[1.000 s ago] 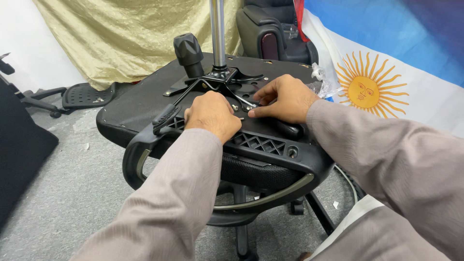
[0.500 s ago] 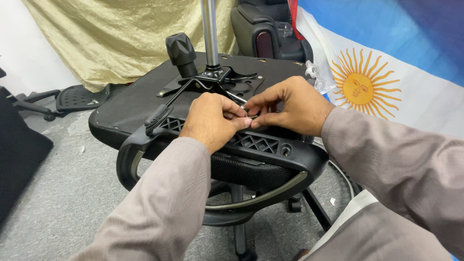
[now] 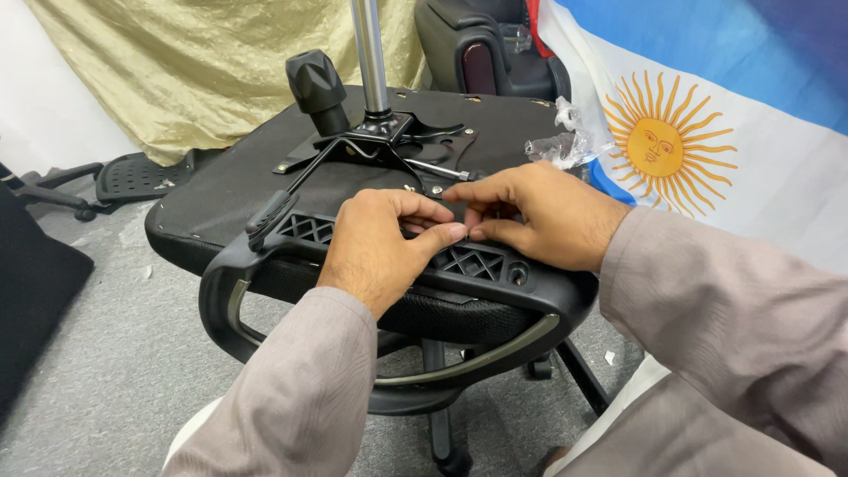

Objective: The person assembles an office chair by attaching the seat to the gas lift mechanism and then securing the backrest frame to the seat using a screwdriver and screws.

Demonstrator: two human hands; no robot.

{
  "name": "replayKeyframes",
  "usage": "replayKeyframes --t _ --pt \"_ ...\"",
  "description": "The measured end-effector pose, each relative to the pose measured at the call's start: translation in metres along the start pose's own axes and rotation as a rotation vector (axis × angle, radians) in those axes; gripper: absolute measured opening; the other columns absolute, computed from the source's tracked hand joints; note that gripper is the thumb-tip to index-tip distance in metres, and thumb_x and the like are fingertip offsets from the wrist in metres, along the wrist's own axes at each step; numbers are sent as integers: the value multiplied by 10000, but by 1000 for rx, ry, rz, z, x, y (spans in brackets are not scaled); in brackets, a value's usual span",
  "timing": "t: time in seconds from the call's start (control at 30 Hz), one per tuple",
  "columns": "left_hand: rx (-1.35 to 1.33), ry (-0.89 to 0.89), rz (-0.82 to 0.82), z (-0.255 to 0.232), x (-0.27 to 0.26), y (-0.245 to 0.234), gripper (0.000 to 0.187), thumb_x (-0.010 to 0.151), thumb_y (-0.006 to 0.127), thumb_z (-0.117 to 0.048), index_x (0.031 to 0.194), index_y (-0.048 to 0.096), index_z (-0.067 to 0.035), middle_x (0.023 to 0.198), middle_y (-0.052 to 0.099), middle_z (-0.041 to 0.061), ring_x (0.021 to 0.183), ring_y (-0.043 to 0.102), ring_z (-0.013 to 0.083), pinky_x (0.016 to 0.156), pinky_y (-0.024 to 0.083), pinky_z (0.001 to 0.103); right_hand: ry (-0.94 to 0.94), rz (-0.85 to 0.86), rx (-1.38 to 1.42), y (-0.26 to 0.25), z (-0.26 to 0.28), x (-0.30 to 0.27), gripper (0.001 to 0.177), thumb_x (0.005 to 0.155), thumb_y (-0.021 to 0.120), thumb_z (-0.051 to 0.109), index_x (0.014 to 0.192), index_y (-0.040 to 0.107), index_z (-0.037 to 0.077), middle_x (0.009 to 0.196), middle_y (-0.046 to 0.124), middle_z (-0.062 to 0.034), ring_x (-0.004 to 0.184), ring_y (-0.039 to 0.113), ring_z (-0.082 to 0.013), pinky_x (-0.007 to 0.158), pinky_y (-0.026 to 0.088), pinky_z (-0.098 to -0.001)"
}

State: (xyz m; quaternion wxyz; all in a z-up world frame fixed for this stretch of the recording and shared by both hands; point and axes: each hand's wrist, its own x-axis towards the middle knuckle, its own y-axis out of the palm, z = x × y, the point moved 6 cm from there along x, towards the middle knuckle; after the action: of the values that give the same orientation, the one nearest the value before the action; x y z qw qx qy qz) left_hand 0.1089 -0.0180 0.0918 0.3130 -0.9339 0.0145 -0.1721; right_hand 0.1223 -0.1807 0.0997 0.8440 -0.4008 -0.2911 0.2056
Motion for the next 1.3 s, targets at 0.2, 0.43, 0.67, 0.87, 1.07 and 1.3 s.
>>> replayKeyframes --t 0.2,0.43,0.67,0.87,1.07,1.3 --pt "105 338 77 -14 -13 4 425 691 850 -512 977 846 -197 948 815 17 897 782 198 841 605 351 -31 -1 101 3 -18 -4 296 933 654 53 1211 748 19 1019 763 -80 946 739 -137 842 575 -275" --pt "249 302 233 -11 -6 5 668 543 892 -626 1034 841 -175 1101 754 59 1075 702 265 941 536 404 220 -22 437 -18 -27 -38 260 873 739 91 1109 793 -3 908 817 -64 826 734 -95 748 611 -257" --pt "223 252 258 -10 -3 8 700 505 896 -627 1024 844 -161 1099 766 60 1071 729 253 958 546 389 137 143 133 -22 -10 -45 185 798 848 142 971 883 88 833 795 -26 711 667 -100 665 575 -271" --pt "212 243 253 -8 -4 7 696 503 901 -624 1026 847 -168 1111 770 58 1085 727 252 960 549 399 138 288 42 -23 -5 -34 244 739 848 217 974 879 163 773 770 37 645 668 -67 603 561 -248" --pt "213 238 268 -7 -3 7 693 508 900 -625 1029 843 -172 1110 771 54 1094 729 243 965 547 400 10 364 122 -19 5 -35 207 863 802 236 1040 870 154 870 775 34 757 703 -61 661 584 -244" --pt "222 256 253 -8 -4 6 670 517 890 -622 1021 840 -183 1089 781 42 1074 737 230 966 551 380 290 360 -91 -15 -3 -33 227 835 798 308 1016 885 201 847 761 32 737 675 -97 627 564 -276"
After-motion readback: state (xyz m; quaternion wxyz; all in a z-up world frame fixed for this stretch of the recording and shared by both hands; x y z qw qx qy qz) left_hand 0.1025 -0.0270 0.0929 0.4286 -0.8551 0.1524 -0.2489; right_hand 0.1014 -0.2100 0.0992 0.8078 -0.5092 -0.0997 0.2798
